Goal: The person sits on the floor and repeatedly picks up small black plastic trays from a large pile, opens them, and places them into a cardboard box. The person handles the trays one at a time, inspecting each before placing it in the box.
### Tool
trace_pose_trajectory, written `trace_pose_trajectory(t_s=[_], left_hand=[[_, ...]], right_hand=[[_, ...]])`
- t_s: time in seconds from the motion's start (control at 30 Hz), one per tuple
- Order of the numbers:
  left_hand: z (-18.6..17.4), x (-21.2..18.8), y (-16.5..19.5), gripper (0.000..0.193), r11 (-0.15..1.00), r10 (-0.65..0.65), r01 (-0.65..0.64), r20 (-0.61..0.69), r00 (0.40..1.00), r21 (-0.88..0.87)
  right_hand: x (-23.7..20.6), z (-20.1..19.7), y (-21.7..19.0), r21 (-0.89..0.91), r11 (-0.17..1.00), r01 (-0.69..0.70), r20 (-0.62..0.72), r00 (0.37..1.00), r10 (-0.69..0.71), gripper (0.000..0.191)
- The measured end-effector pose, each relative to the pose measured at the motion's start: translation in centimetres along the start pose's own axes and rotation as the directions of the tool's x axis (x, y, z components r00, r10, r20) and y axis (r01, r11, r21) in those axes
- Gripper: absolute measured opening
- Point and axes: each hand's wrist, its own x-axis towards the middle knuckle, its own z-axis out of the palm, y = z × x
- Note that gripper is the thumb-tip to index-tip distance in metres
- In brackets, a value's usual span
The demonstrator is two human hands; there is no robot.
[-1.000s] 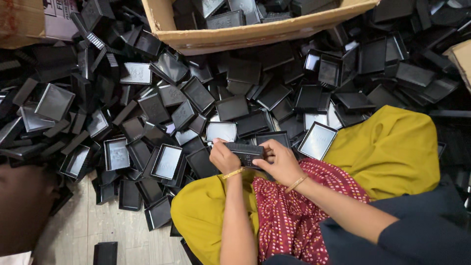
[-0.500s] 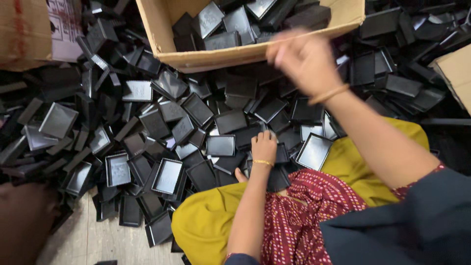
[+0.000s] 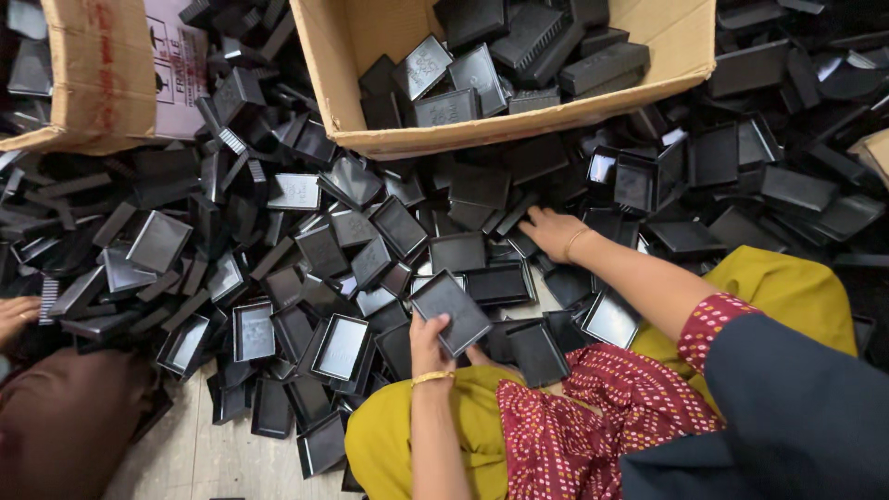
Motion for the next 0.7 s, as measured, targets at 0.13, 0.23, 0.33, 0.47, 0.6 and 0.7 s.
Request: trace_pose_trajectory(t_s=[0.13,0.23,0.33,0.47,0.6,0.7], left_hand=[[1.7,-1.1,1.4,0.075,0.945,0.106,-0.066,0.108,0.989,-0.321],[1.8,-1.0,2.2,0.058,0.877,0.081,-0.031,0.084,0.993,-0.479],[0.9,-0.1,0.8,0.057,0.877,0.146,-0.082,0.099,0.984,-0.474],[0.4,1.4,-3.0,0.051,0.948,0.182,-0.143,0.114,0.977,-0.286],[1.4,1.2,-4.3,0.048,0.991,0.060,-0.042,0.139,0.988,-0.131],[2.5,0.2,-3.7,0.049,0.997,0.009,0.003,0.156,0.988,-0.075]], right_hand=[[0.6,-0.3,0.3,-0.156,0.986,0.064,0.052,0.997,-0.056,0.074],[0.7,-1.0,0.1,-0.171,0.985,0.008,0.179,0.984,0.024,0.074],[-0.7,-1.8,-1.3,-0.005,0.990,-0.142,0.067,0.988,0.142,0.087],[-4.5,-1.4,-5.6,0.839,0.536,-0.094,-0.050,0.968,0.247,0.096],[-6.5,1.4,-11.1,0.990,0.135,0.027,-0.052,0.981,0.185,0.084],[-7.0,3.3,-12.9,0.957,0.271,-0.102,0.047,0.979,0.200,0.082]])
